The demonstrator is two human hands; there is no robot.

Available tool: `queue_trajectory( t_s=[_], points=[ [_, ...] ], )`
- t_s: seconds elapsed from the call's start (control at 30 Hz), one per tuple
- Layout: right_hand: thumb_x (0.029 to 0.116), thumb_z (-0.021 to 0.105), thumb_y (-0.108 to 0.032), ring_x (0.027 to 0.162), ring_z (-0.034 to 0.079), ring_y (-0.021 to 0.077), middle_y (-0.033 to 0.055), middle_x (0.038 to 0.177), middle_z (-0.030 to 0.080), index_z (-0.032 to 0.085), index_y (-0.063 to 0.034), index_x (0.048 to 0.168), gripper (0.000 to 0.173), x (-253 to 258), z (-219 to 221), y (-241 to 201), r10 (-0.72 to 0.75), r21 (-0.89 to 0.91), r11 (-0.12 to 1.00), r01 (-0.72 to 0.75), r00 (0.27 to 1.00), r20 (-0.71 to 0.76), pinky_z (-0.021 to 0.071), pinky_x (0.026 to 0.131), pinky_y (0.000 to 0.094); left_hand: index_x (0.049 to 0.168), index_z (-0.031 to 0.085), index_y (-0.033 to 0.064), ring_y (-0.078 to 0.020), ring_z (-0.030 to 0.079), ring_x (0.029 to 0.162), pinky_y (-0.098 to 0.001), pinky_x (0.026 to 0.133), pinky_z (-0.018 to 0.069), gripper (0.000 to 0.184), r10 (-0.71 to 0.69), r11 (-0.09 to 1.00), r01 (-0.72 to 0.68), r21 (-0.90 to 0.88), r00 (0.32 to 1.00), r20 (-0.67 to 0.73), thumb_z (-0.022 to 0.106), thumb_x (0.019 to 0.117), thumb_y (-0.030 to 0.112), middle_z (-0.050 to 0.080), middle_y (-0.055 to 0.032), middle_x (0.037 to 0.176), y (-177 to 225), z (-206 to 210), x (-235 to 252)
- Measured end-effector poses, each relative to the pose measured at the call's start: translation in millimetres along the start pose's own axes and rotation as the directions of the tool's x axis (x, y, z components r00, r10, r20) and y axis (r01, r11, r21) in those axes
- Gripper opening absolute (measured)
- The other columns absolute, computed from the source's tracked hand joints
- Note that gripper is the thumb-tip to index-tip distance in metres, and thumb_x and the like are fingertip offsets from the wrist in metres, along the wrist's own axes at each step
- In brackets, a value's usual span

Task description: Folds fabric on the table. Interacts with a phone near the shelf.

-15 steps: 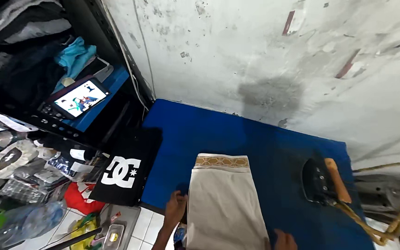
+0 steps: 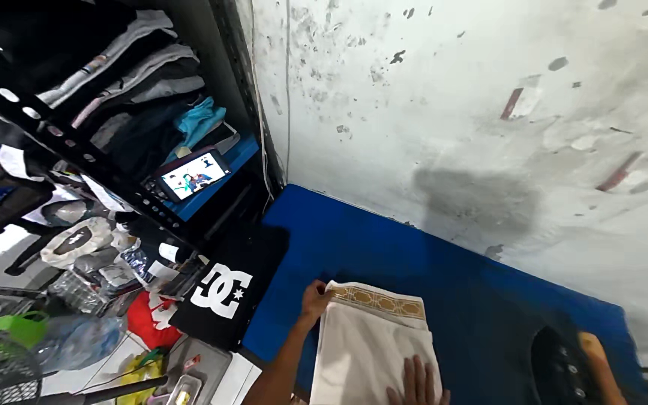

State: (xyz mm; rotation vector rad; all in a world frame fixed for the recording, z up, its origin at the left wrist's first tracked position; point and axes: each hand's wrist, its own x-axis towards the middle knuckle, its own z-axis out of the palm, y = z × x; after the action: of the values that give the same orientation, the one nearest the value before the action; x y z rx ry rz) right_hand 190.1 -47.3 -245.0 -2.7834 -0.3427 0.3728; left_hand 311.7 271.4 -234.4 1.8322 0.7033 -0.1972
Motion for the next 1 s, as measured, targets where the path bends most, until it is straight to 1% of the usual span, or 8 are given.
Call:
queue_trajectory(
  t_s=[0.1,0.2,0.3,0.4,0.6,0.73,0.83,1.0],
  points=[
    [0.1016,0.041,-0.062,0.154,0.015,0.053,0.0262,0.166,0.025,0.031,0.0009,0.159,0.086,1.0,-0.3,0.1,0.013,0.007,1.0,-0.013,1.0,-0.009,0.0048,0.112,0.084,0.128,0.059,-0.0045,-0.0322,0.064,0.114,-0.044,0.101,0.0527,0.042,0.139,0.976,-0.108,0.187,0.977,-0.161,0.071,0.0943,0.017,0.062,-0.0233,0.127,8.9,-12.8,-1.9],
    [0.1009,0.055,-0.046,0.147,0.034,0.0511,0.0273,0.157,0.042,0.051,0.0012,0.148,0.066,18.5,-22.7,-6.1,0.058,0.072,0.996,-0.052,0.995,-0.077,0.0138,0.115,0.0792,0.127,0.065,-0.001,-0.0336,0.062,0.121,-0.044,0.107,0.0498,0.035,0.355,0.865,-0.313,0.392,0.934,-0.038,0.061,0.1006,0.022,0.062,-0.0227,0.13,13.8,-10.1,-24.3],
    [0.0996,0.055,-0.013,0.129,0.053,0.0516,0.027,0.143,0.056,0.062,-0.0015,0.137,0.04,58.0,-35.8,-1.3,-0.012,0.033,0.999,0.022,0.961,-0.278,0.0385,0.104,0.0716,0.141,0.06,0.0073,-0.0332,0.052,0.136,-0.0464,0.113,0.0432,0.043,0.289,0.778,-0.376,0.503,0.926,0.244,0.057,0.1036,0.029,0.057,-0.0179,0.143,7.0,6.9,-43.4],
    [0.0926,0.055,0.007,0.134,0.053,0.046,0.0182,0.145,0.058,0.062,-0.0097,0.14,0.05,96.1,-33.8,14.4,-0.114,-0.039,0.993,0.108,0.964,-0.239,0.0447,0.102,0.0677,0.143,0.058,0.0092,-0.0358,0.044,0.141,-0.0495,0.113,0.0422,0.047,0.214,0.72,-0.323,0.614,0.945,0.246,0.059,0.102,0.032,0.049,-0.0158,0.152,-7.7,23.9,-44.7],
    [0.1003,0.062,-0.015,0.124,0.058,0.0461,0.0256,0.125,0.066,0.068,-0.0048,0.129,0.031,110.1,-44.0,27.4,-0.111,-0.122,0.988,0.1,0.99,-0.089,0.039,0.11,0.0646,0.127,0.068,0.0099,-0.0379,0.047,0.136,-0.0586,0.109,0.0373,0.035,0.151,0.681,-0.252,0.688,0.967,0.205,0.063,0.0986,0.03,0.061,-0.0157,0.137,4.1,16.8,-47.4],
    [0.1015,0.061,-0.017,0.108,0.068,0.0426,0.0241,0.116,0.069,0.072,-0.001,0.116,0.024,92.0,-69.9,34.9,-0.087,0.03,0.995,0.092,0.986,-0.144,0.0531,0.093,0.061,0.119,0.07,0.0019,-0.0339,0.06,0.122,-0.0501,0.107,0.0471,0.032,0.229,0.827,-0.302,0.475,0.951,0.206,0.063,0.1005,0.026,0.067,-0.0183,0.124,3.8,-1.3,-51.9],
    [0.1002,0.064,-0.017,0.095,0.071,0.0387,0.0218,0.111,0.069,0.072,-0.0005,0.111,0.022,91.5,-100.7,38.8,-0.016,0.196,0.979,0.056,0.98,-0.198,0.0595,0.079,0.0573,0.116,0.07,0.0004,-0.0285,0.069,0.097,-0.0482,0.091,0.0561,0.033,0.275,0.897,-0.305,0.32,0.952,0.138,0.067,0.0991,0.028,0.071,-0.0171,0.109,16.0,-13.3,-51.1],
    [0.1019,0.06,-0.019,0.122,0.061,0.0368,0.0205,0.13,0.063,0.072,-0.0024,0.118,0.026,163.2,-100.7,52.2,-0.022,0.211,0.977,0.038,0.997,-0.08,0.051,0.103,0.0517,0.117,0.071,-0.0006,-0.0386,0.057,0.124,-0.0505,0.108,0.045,0.032,0.275,0.879,-0.275,0.39,0.96,0.057,0.067,0.0981,0.025,0.063,-0.0228,0.128,25.4,9.3,1.9]
  ],
)
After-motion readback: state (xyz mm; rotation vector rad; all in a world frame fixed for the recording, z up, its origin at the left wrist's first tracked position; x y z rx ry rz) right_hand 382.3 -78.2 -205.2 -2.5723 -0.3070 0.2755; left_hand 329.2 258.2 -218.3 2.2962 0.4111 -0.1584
